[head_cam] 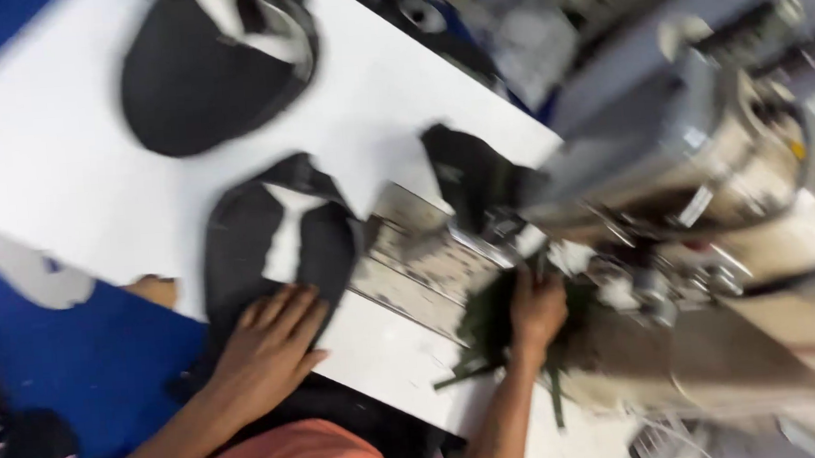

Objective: The person uses a sewing machine to stitch a green strap onto a black sandal sole. They repeatedly guide the sandal under the needle, sew sections of the strap, and use scissors to cut the thread between operations.

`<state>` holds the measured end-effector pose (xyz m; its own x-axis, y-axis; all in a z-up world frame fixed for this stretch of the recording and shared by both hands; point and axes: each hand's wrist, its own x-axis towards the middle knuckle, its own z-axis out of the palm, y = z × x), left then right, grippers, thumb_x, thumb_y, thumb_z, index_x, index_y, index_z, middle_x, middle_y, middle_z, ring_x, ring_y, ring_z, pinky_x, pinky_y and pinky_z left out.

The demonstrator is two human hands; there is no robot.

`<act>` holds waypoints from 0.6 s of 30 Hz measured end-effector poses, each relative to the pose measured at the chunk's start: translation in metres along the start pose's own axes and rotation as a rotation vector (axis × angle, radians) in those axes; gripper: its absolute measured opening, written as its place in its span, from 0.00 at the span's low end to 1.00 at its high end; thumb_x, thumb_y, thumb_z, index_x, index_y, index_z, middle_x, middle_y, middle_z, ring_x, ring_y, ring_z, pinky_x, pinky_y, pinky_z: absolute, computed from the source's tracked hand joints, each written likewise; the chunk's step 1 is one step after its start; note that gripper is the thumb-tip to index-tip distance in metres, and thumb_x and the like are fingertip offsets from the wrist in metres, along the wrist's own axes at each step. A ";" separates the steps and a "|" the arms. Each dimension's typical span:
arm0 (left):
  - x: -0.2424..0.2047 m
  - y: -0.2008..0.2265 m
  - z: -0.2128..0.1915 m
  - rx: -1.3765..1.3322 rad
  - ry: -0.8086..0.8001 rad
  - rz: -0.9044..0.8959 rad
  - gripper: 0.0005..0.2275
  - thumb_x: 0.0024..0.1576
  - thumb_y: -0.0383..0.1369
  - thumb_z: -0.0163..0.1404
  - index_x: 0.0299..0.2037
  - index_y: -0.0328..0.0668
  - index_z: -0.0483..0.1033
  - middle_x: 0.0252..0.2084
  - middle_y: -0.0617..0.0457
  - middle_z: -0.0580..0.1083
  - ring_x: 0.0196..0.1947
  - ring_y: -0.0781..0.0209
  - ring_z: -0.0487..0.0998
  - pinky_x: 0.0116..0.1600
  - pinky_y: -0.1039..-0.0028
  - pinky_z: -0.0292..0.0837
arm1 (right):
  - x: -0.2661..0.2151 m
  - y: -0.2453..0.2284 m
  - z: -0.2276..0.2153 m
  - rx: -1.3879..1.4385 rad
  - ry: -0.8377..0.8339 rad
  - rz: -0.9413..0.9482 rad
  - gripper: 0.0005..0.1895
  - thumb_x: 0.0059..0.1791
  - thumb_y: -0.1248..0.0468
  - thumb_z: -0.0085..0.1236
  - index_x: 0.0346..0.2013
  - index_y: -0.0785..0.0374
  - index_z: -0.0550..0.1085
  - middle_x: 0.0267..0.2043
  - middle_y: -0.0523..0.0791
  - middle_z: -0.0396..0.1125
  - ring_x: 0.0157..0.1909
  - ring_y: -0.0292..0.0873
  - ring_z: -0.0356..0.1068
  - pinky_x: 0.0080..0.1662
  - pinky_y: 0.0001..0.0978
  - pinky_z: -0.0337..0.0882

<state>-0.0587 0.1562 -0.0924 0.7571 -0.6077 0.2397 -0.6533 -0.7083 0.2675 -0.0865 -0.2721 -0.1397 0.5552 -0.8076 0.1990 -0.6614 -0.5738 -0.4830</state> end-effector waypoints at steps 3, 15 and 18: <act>0.039 -0.027 -0.045 -0.308 0.270 -0.099 0.20 0.61 0.39 0.52 0.58 0.31 0.72 0.56 0.40 0.73 0.55 0.40 0.73 0.59 0.56 0.69 | 0.020 0.046 0.040 -0.057 0.080 -0.157 0.26 0.46 0.45 0.67 0.37 0.66 0.75 0.37 0.59 0.73 0.39 0.67 0.71 0.41 0.57 0.69; 0.144 -0.116 0.089 -0.700 -0.264 -0.171 0.34 0.40 0.55 0.64 0.50 0.35 0.78 0.51 0.39 0.77 0.53 0.42 0.77 0.58 0.58 0.71 | 0.045 0.098 0.057 0.499 -0.150 0.008 0.10 0.47 0.63 0.70 0.35 0.67 0.79 0.32 0.48 0.74 0.33 0.39 0.69 0.40 0.33 0.71; 0.101 -0.078 0.077 -0.590 -0.033 -0.185 0.29 0.41 0.53 0.65 0.47 0.41 0.80 0.45 0.43 0.77 0.48 0.42 0.76 0.56 0.57 0.68 | 0.055 0.062 0.080 0.583 -0.299 -0.110 0.10 0.46 0.63 0.70 0.35 0.67 0.79 0.32 0.48 0.74 0.33 0.39 0.70 0.40 0.33 0.71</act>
<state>0.0695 0.1223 -0.1611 0.8518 -0.5114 0.1140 -0.3982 -0.4904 0.7752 -0.0571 -0.3410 -0.2269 0.7755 -0.6276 0.0688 -0.2584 -0.4149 -0.8724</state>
